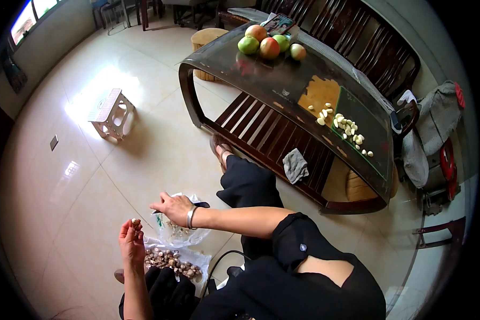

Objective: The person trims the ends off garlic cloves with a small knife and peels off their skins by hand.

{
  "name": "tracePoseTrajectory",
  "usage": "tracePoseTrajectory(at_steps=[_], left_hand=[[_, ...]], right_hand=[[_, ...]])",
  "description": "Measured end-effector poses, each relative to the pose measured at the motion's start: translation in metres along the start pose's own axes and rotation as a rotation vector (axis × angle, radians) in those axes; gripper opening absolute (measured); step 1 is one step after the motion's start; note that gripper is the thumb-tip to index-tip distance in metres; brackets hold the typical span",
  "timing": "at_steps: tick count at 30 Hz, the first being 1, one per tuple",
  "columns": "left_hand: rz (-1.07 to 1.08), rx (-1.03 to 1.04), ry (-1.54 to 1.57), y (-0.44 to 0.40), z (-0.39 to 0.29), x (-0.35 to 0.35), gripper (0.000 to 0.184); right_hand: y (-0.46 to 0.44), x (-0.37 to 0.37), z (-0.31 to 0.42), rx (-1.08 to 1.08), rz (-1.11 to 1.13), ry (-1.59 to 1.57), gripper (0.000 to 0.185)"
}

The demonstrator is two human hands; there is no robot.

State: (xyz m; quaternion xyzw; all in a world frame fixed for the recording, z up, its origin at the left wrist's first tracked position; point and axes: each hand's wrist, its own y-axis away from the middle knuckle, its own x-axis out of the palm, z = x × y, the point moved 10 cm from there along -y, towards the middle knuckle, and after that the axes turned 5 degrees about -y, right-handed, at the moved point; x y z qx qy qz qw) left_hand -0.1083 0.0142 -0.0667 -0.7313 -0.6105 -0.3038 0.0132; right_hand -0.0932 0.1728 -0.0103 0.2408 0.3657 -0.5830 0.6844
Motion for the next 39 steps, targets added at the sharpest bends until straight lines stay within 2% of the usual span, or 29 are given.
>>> tracePoseTrajectory(at_steps=[1, 2, 4, 5, 6, 7, 8, 9, 10, 11, 12, 13, 15, 17, 20, 23, 24, 28, 33, 35, 36, 39], left_hand=[[-0.004, -0.008, -0.006, -0.002, 0.001, -0.004, 0.015], [-0.012, -0.018, -0.011, -0.004, 0.002, -0.008, 0.015], [-0.009, -0.027, -0.014, -0.009, 0.002, -0.013, 0.015], [-0.007, -0.037, -0.017, -0.011, 0.003, -0.014, 0.015], [0.009, -0.035, -0.014, -0.012, 0.002, -0.012, 0.015], [0.006, -0.037, -0.014, -0.014, 0.002, -0.013, 0.015], [0.006, -0.050, -0.033, -0.016, 0.004, -0.014, 0.015], [0.005, -0.066, -0.050, -0.019, 0.006, -0.015, 0.015], [-0.002, -0.066, -0.052, -0.022, 0.007, -0.018, 0.015], [-0.005, -0.084, -0.069, -0.027, 0.011, -0.022, 0.015], [-0.007, -0.103, -0.081, -0.031, 0.016, -0.024, 0.015], [-0.013, -0.101, -0.080, -0.037, 0.019, -0.028, 0.015], [-0.037, -0.117, -0.085, -0.046, 0.027, -0.036, 0.014], [-0.059, -0.131, -0.094, -0.052, 0.034, -0.039, 0.015], [-0.088, -0.173, -0.109, -0.056, 0.053, -0.047, 0.014], [-0.119, -0.215, -0.145, -0.056, 0.066, -0.053, 0.014], [-0.141, -0.227, -0.142, -0.056, 0.069, -0.057, 0.014], [-0.203, -0.257, -0.174, -0.057, 0.076, -0.068, 0.013], [-0.184, -0.265, -0.183, -0.066, 0.082, -0.066, 0.014], [-0.172, -0.273, -0.198, -0.068, 0.083, -0.063, 0.014], [-0.172, -0.267, -0.184, -0.069, 0.082, -0.060, 0.014], [-0.170, -0.269, -0.166, -0.067, 0.078, -0.052, 0.014]], right_hand=[[-0.001, 0.009, -0.005, 0.022, 0.112, 0.085, 0.045], [-0.003, 0.012, -0.016, 0.060, 0.201, 0.126, 0.070], [-0.010, -0.035, -0.032, 0.205, 0.293, 0.065, 0.072], [-0.016, -0.061, -0.050, 0.148, 0.239, 0.136, 0.071], [-0.015, -0.122, -0.051, 0.275, 0.222, 0.406, 0.060], [-0.018, -0.169, -0.073, 0.066, -0.004, 0.360, 0.048], [-0.017, -0.223, -0.106, 0.118, -0.193, 0.389, 0.035], [-0.009, -0.292, -0.105, 0.037, -0.403, 0.398, 0.025], [0.006, -0.343, -0.107, -0.090, -0.598, 0.393, 0.027], [0.015, -0.388, -0.129, -0.127, -0.658, 0.641, 0.029], [0.032, -0.438, -0.185, 0.332, -0.736, 0.573, 0.039], [0.043, -0.473, -0.223, 0.438, -0.715, 0.548, 0.050], [0.063, -0.531, -0.272, 0.315, -0.826, 0.758, 0.057], [0.076, -0.569, -0.341, 0.428, -0.808, 0.784, 0.063], [0.067, -0.585, -0.388, 0.441, -0.743, 0.798, 0.069], [0.047, -0.583, -0.398, 0.499, -0.711, 0.823, 0.071], [0.042, -0.582, -0.403, 0.585, -0.676, 0.901, 0.072], [0.031, -0.584, -0.419, 0.573, -0.712, 0.869, 0.071], [0.026, -0.584, -0.434, 0.624, -0.704, 0.853, 0.071], [0.025, -0.585, -0.432, 0.579, -0.748, 0.862, 0.071], [0.024, -0.587, -0.420, 0.446, -0.831, 0.852, 0.069], [0.032, -0.594, -0.404, 0.375, -0.860, 0.789, 0.067]])
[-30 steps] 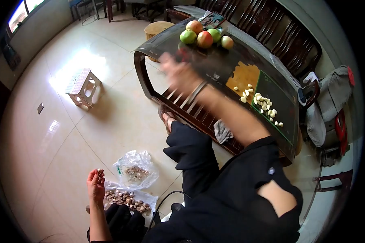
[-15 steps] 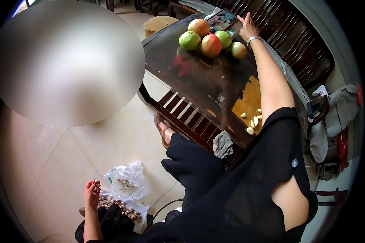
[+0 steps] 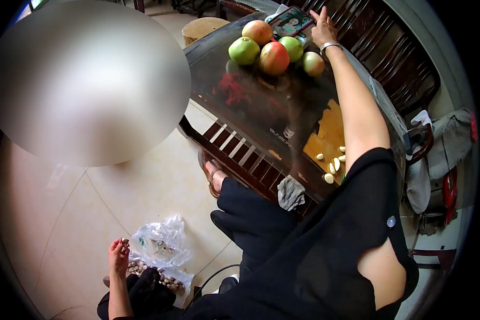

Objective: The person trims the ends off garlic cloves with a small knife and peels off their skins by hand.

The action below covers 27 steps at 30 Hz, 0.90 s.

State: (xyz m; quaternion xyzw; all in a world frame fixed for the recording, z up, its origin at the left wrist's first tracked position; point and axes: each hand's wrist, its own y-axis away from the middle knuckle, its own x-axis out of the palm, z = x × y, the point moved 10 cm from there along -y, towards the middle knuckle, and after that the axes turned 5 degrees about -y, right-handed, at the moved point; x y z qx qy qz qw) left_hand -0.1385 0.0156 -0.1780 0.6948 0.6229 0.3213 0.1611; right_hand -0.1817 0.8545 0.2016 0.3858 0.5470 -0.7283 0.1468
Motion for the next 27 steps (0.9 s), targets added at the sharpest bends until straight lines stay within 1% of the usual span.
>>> tracePoseTrajectory(at_steps=[1, 2, 4, 5, 6, 7, 8, 9, 10, 11, 12, 13, 14, 15, 16, 17, 18, 19, 20, 22, 24, 25, 26, 27], left_hand=[[0.005, -0.001, 0.005, 0.002, -0.003, 0.003, 0.014], [0.004, 0.001, 0.005, 0.004, -0.006, 0.007, 0.014], [0.048, 0.017, 0.058, 0.011, -0.013, 0.016, 0.013], [0.068, 0.020, 0.055, 0.013, -0.015, 0.019, 0.013], [0.067, 0.024, 0.056, 0.017, -0.019, 0.022, 0.013], [0.081, 0.024, 0.066, 0.021, -0.022, 0.027, 0.015], [0.093, 0.022, 0.074, 0.025, -0.026, 0.031, 0.016], [0.130, 0.035, 0.096, 0.028, -0.030, 0.035, 0.017], [0.127, 0.035, 0.081, 0.033, -0.034, 0.039, 0.018], [0.105, 0.033, 0.065, 0.039, -0.039, 0.043, 0.020], [0.157, 0.035, 0.046, 0.043, -0.040, 0.042, 0.021], [0.232, 0.026, 0.045, 0.049, -0.043, 0.048, 0.022], [0.200, -0.004, 0.031, 0.059, -0.046, 0.050, 0.023], [0.143, -0.033, 0.026, 0.071, -0.052, 0.053, 0.025], [0.189, -0.016, 0.044, 0.077, -0.055, 0.052, 0.026], [0.336, 0.039, 0.084, 0.082, -0.063, 0.057, 0.028], [0.360, 0.042, 0.109, 0.085, -0.063, 0.057, 0.030], [0.329, 0.022, 0.123, 0.093, -0.068, 0.058, 0.027], [0.356, 0.031, 0.160, 0.097, -0.069, 0.057, 0.026], [0.412, 0.046, 0.195, 0.102, -0.069, 0.058, 0.026], [0.449, 0.058, 0.247, 0.108, -0.070, 0.061, 0.025], [0.425, 0.049, 0.259, 0.110, -0.068, 0.061, 0.021], [0.417, 0.037, 0.261, 0.111, -0.065, 0.061, 0.021], [0.414, 0.027, 0.301, 0.111, -0.063, 0.061, 0.021]], right_hand=[[0.003, -0.021, 0.024, -0.158, -0.185, 0.120, 0.055], [0.002, -0.028, 0.030, -0.158, -0.186, 0.118, 0.055], [0.010, -0.067, 0.096, -0.224, -0.159, -0.254, 0.057], [0.024, -0.084, 0.137, -0.218, -0.149, -0.459, 0.064], [0.037, -0.095, 0.175, -0.268, -0.116, -0.551, 0.060], [0.052, -0.101, 0.208, -0.229, -0.084, -0.750, 0.044], [0.069, -0.092, 0.242, -0.135, 0.150, -0.845, 0.045], [0.103, -0.096, 0.284, 0.069, 0.345, -1.040, 0.035], [0.135, -0.094, 0.319, 0.132, 0.520, -1.031, 0.029], [0.162, -0.089, 0.351, 0.007, 0.492, -0.940, 0.029], [0.203, -0.078, 0.388, -0.052, 0.561, -0.914, 0.033], [0.241, -0.074, 0.421, -0.064, 0.747, -0.942, 0.039], [0.280, -0.062, 0.450, -0.072, 0.943, -0.961, 0.043], [0.315, -0.055, 0.472, -0.019, 1.056, -1.022, 0.036], [0.346, -0.049, 0.492, 0.033, 1.165, -1.028, 0.030], [0.367, -0.050, 0.513, 0.036, 1.205, -1.125, 0.026], [0.387, -0.044, 0.529, 0.045, 1.246, -1.211, 0.023], [0.406, -0.040, 0.541, 0.138, 1.335, -1.310, 0.018], [0.419, -0.041, 0.553, 0.216, 1.426, -1.358, 0.014], [0.434, -0.036, 0.566, 0.288, 1.466, -1.465, 0.013], [0.434, -0.042, 0.581, 0.253, 1.468, -1.534, 0.013], [0.436, -0.043, 0.586, 0.212, 1.409, -1.573, 0.017], [0.435, -0.045, 0.590, 0.177, 1.345, -1.608, 0.021], [0.439, -0.044, 0.592, 0.189, 1.353, -1.607, 0.021]])
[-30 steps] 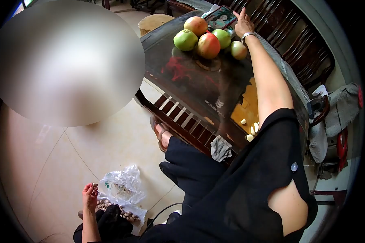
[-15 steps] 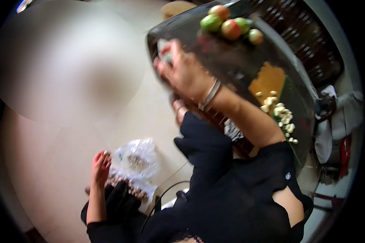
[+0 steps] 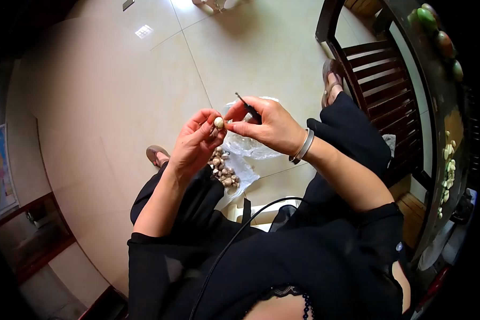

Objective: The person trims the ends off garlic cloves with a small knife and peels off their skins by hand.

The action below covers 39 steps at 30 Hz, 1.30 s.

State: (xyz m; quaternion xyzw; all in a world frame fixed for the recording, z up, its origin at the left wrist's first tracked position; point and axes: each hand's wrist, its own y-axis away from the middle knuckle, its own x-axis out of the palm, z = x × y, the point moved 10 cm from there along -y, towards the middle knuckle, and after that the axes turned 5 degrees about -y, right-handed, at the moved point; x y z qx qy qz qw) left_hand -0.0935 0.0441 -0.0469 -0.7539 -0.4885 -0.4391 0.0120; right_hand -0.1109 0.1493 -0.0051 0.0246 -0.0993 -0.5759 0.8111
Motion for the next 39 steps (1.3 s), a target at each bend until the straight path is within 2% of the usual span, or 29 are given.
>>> tracePoseTrajectory(at_steps=[3, 5, 6, 7, 9, 12, 15, 16, 18, 22, 24, 28, 39], left_hand=[[0.020, -0.016, 0.027, 0.002, 0.001, 0.004, 0.018], [-0.021, -0.021, -0.007, 0.003, 0.005, 0.004, 0.015], [0.053, -0.016, -0.005, 0.003, 0.005, 0.009, 0.017], [0.055, -0.023, -0.005, 0.004, 0.006, 0.011, 0.017], [-0.080, 0.016, 0.053, 0.007, 0.003, 0.007, 0.018], [-0.069, 0.045, -0.007, 0.007, -0.001, 0.006, 0.018], [-0.050, 0.050, 0.041, 0.009, -0.002, 0.003, 0.019], [0.016, 0.069, 0.053, 0.009, -0.004, 0.005, 0.019], [-0.021, 0.081, 0.076, 0.012, -0.004, 0.001, 0.019], [-0.069, 0.087, 0.106, 0.016, -0.001, -0.007, 0.020], [-0.067, 0.089, 0.083, 0.015, -0.001, -0.006, 0.020], [-0.106, 0.100, 0.038, 0.014, -0.001, -0.010, 0.019], [-0.139, 0.175, -0.077, 0.012, -0.006, -0.011, 0.014]], right_hand=[[0.000, 0.006, 0.005, 0.016, 0.015, -0.068, 0.022], [0.000, 0.006, 0.012, 0.019, 0.012, 0.205, 0.021], [0.000, 0.007, 0.012, 0.021, 0.009, 0.203, 0.021], [0.000, 0.007, 0.019, -0.054, -0.017, 0.262, 0.021], [0.001, 0.007, 0.034, -0.209, -0.070, 0.380, 0.019], [0.001, 0.011, 0.044, -0.330, -0.095, 0.480, 0.020], [0.003, 0.014, 0.048, -0.441, -0.138, 0.439, 0.019], [0.003, 0.014, 0.050, -0.441, -0.138, 0.432, 0.019], [0.000, 0.016, 0.046, -0.327, -0.060, 0.420, 0.018], [0.002, 0.018, 0.040, -0.390, -0.052, 0.457, 0.016], [0.000, 0.017, 0.034, -0.297, -0.037, 0.449, 0.014], [0.000, 0.017, 0.033, -0.289, -0.058, 0.460, 0.013], [-0.005, 0.013, 0.009, -0.078, -0.012, 0.228, 0.011]])
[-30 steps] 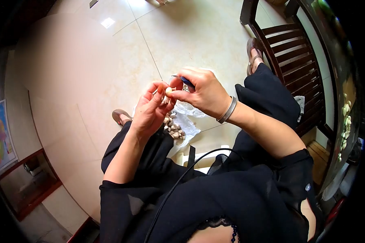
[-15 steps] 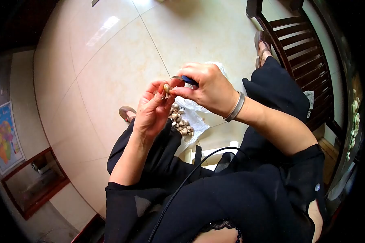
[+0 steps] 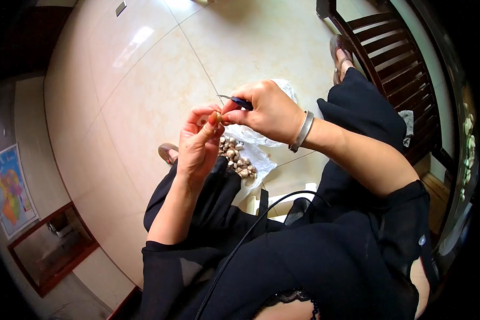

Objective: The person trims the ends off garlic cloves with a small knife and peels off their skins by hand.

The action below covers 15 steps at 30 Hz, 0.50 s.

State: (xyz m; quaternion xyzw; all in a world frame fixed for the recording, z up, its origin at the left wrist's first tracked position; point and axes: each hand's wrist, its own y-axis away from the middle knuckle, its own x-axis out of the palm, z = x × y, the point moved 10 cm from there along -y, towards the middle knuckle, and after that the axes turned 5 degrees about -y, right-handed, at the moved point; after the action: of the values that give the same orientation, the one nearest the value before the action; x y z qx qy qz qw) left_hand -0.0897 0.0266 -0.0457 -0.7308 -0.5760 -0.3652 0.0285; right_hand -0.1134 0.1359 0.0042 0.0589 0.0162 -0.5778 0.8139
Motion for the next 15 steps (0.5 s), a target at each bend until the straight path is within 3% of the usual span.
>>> tracePoseTrajectory(at_steps=[9, 15], left_hand=[[-0.050, 0.049, -0.053, -0.0004, 0.0018, -0.0003, 0.016], [-0.043, -0.012, 0.011, -0.0006, 0.0086, -0.0006, 0.016]], right_hand=[[0.0042, -0.0047, 0.0092, -0.140, -0.082, 0.192, 0.011], [0.0019, -0.0047, 0.0052, -0.104, -0.062, 0.118, 0.010]])
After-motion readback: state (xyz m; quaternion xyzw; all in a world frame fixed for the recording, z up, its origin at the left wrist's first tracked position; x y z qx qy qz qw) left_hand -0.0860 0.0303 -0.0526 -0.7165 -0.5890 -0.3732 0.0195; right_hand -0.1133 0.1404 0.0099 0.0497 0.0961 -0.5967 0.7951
